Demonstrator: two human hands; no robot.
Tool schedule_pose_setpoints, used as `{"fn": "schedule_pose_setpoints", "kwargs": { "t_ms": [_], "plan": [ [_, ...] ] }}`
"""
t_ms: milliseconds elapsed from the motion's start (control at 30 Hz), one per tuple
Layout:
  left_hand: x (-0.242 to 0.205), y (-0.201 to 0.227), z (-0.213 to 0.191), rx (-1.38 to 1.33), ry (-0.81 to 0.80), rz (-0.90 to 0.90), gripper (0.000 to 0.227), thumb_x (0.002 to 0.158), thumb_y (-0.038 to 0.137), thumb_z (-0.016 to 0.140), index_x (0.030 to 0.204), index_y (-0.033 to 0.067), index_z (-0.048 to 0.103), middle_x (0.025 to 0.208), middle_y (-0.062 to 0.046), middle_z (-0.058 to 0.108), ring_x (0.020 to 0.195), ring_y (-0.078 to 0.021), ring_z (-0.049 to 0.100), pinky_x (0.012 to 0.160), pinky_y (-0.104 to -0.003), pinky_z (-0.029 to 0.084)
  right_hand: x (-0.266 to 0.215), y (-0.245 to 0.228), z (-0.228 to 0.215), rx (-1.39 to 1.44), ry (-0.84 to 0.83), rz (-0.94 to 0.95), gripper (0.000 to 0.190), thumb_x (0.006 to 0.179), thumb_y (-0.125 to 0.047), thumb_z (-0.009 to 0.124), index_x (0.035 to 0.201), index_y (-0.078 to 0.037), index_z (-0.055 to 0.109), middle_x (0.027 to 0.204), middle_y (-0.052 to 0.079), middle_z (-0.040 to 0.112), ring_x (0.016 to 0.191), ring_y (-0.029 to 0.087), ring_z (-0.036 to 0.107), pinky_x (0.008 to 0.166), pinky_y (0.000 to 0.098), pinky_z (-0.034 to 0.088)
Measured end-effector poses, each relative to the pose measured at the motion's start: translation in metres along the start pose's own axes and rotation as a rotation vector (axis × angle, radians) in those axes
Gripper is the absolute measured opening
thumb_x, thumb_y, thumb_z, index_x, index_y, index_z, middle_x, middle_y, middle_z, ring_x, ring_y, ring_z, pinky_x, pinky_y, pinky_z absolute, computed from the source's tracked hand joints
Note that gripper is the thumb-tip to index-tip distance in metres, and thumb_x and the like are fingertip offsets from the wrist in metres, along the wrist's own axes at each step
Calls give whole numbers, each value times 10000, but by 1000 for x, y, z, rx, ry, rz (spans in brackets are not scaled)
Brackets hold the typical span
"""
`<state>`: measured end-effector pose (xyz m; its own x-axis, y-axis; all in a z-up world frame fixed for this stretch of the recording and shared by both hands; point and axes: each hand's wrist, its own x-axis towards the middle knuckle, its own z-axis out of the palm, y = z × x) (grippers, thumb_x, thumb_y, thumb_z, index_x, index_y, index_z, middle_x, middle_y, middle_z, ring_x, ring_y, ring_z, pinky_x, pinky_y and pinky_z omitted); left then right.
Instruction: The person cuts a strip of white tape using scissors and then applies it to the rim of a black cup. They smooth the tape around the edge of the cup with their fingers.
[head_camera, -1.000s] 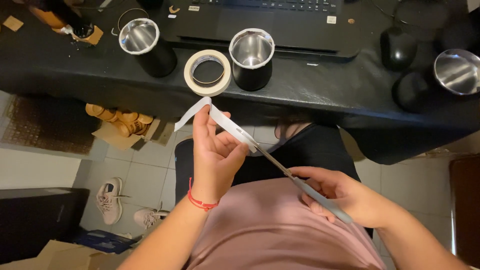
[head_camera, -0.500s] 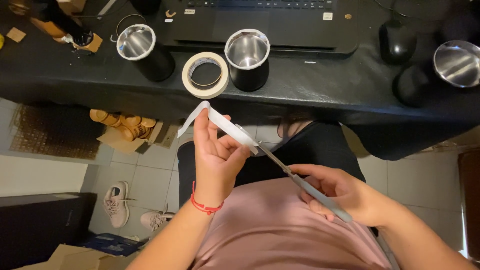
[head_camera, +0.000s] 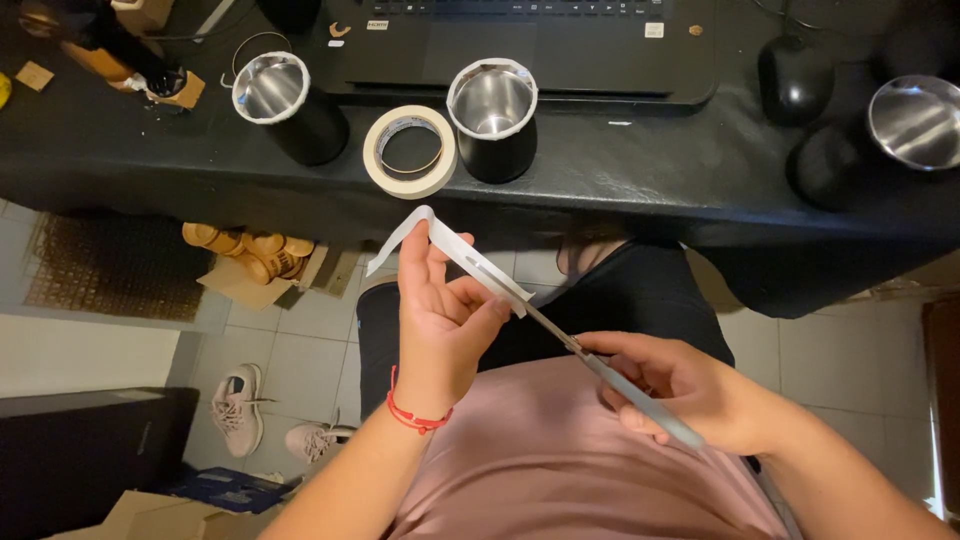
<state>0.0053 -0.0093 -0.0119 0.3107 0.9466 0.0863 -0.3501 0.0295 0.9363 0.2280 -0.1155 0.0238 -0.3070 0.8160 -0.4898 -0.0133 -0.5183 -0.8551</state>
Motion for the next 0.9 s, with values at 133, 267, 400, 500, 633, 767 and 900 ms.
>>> {"fn": "schedule_pose_setpoints", "kwargs": {
  "t_ms": [133,267,400,500,633,767,900],
  "plan": [
    [-1,2,1,33,-2,-3,912,785,-163,625,1495,264,242,1420,-228,371,664,-149,597,698,-298,569,-1,-1,2,6,-25,-7,696,776,3,628,1464,-85,571,589,23,522,508,83,470,524,255,399],
    [-2,0,0,45,-27,54,911,797,-176,636,1486,274,243,1395,-226,384,663,-170,613,659,-290,556,0,2,2,4,25,62,689,779,-45,690,1458,-118,596,708,42,610,579,104,519,557,275,430],
    [-2,5,2,78,-32,62,898,782,-169,635,1465,258,238,1390,-231,378,663,-180,623,637,-296,576,-2,1,4,33,44,81,713,768,-56,725,1467,-127,606,683,50,599,588,122,495,562,296,432],
    [-2,13,9,81,1,47,829,758,-183,605,1409,222,290,1341,-162,429,643,-194,617,579,-290,544,-2,5,4,77,52,84,704,768,-35,741,1457,-110,614,743,56,654,645,119,550,615,297,471],
    [-4,6,5,67,-48,124,832,793,-198,591,1412,241,251,1359,-190,408,688,-209,620,563,-301,522,-1,13,1,100,40,53,740,759,-82,777,1473,-97,584,862,48,705,753,121,598,694,301,496],
    [-4,7,3,56,-99,196,849,800,-224,576,1421,257,255,1342,-156,413,703,-232,620,654,-334,564,-3,7,3,50,76,123,724,777,-51,748,1480,-142,600,869,64,727,761,124,600,665,307,481],
    [-4,10,3,20,-153,252,917,793,-278,547,1439,302,251,1317,-144,418,722,-247,614,729,-357,598,-3,8,2,-35,102,157,752,766,-26,750,1487,-197,618,798,54,722,695,117,567,631,297,457]
  ]
}}
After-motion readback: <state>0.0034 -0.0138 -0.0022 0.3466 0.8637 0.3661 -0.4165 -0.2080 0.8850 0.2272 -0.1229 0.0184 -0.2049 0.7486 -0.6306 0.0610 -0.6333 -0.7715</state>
